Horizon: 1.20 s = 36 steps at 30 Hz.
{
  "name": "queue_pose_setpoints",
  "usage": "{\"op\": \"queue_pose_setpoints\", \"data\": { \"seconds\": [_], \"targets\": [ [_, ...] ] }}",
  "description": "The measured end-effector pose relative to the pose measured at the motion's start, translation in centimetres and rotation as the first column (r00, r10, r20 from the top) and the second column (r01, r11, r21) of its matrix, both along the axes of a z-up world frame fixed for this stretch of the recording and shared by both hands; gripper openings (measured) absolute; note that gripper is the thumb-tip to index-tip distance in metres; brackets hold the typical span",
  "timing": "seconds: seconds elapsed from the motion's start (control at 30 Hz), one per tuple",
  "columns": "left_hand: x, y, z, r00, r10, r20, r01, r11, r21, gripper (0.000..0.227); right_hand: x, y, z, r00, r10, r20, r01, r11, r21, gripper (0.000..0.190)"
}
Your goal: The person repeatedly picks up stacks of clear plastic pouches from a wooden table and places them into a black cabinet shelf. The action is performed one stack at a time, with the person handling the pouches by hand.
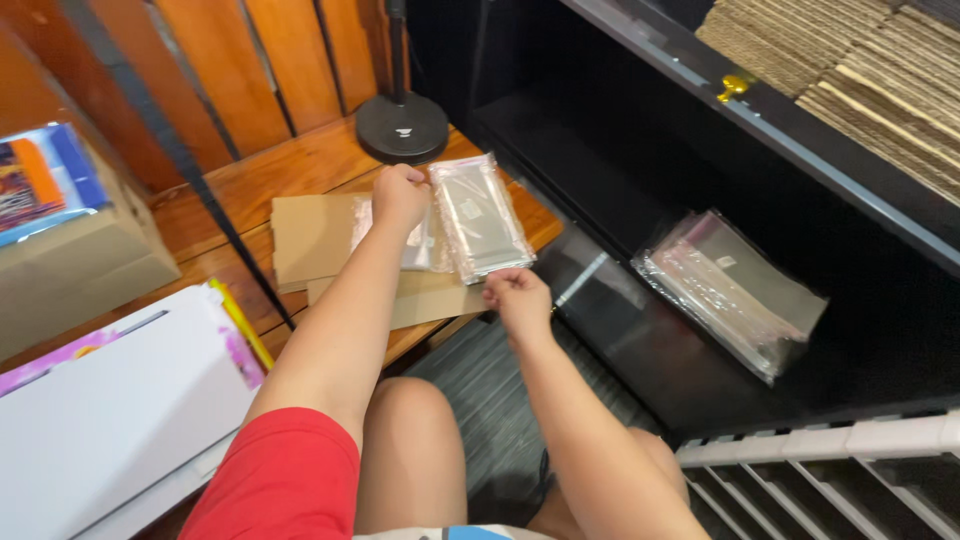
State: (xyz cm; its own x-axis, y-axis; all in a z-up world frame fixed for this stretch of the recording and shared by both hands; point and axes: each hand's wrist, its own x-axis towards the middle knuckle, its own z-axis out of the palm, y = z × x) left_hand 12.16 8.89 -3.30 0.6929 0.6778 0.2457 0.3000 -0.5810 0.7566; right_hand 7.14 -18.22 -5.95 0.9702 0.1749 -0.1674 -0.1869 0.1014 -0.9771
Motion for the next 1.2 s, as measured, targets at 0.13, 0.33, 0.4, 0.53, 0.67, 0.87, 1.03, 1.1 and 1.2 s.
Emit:
{"op": "queue_pose_setpoints", "data": {
  "seconds": [0.13, 0.33, 0.4, 0.53, 0.67, 0.87, 1.03, 1.1, 1.2],
  "targets": [
    [2.1, -2.1, 1.8, 0.999, -0.041, -0.032, 0.041, 0.999, 0.024, 0.022, -0.9, 0.1, 1.7, 0.998, -0.016, -0.056, 0.017, 1.0, 0.016, 0.007],
    [3.2, -3.7, 3.6, 0.98, -0.134, -0.146, 0.154, 0.98, 0.129, 0.042, -1.7, -0.3, 3.7, 0.989, -0.013, -0.144, 0.023, 0.998, 0.067, 0.018],
    [3.5, -3.5, 3.4, 0.959, -0.175, -0.222, 0.211, 0.966, 0.15, 0.046, -1.7, -0.2, 4.0, 0.984, 0.013, -0.179, 0.003, 0.996, 0.084, 0.023],
    [4.9, -2.5, 2.1, 0.953, -0.182, -0.241, 0.226, 0.96, 0.166, 0.05, -1.5, -0.2, 4.1, 0.982, 0.021, -0.189, -0.011, 0.999, 0.053, 0.025],
    [5.0, -2.5, 2.4, 0.944, -0.166, -0.284, 0.221, 0.959, 0.175, 0.051, -0.8, 0.1, 2.8, 0.982, 0.02, -0.187, -0.016, 1.0, 0.022, 0.025],
    [4.1, -3.0, 3.2, 0.941, -0.196, -0.278, 0.246, 0.956, 0.16, 0.05, -0.5, 0.0, 2.0, 0.982, 0.017, -0.187, -0.014, 1.0, 0.017, 0.025],
    [3.6, -3.1, 3.7, 0.942, -0.208, -0.262, 0.233, 0.97, 0.068, 0.051, -0.6, -0.1, 2.2, 0.982, 0.017, -0.189, -0.014, 1.0, 0.016, 0.024],
    [3.6, -2.8, 3.6, 0.937, -0.225, -0.266, 0.242, 0.97, 0.031, 0.056, -0.8, -0.2, 2.6, 0.978, 0.009, -0.207, -0.003, 0.999, 0.032, 0.023],
    [2.3, -3.3, 4.8, 0.934, -0.231, -0.272, 0.236, 0.972, -0.014, 0.056, -1.0, -0.3, 2.8, 0.976, 0.007, -0.219, 0.005, 0.999, 0.052, 0.022]
  ]
}}
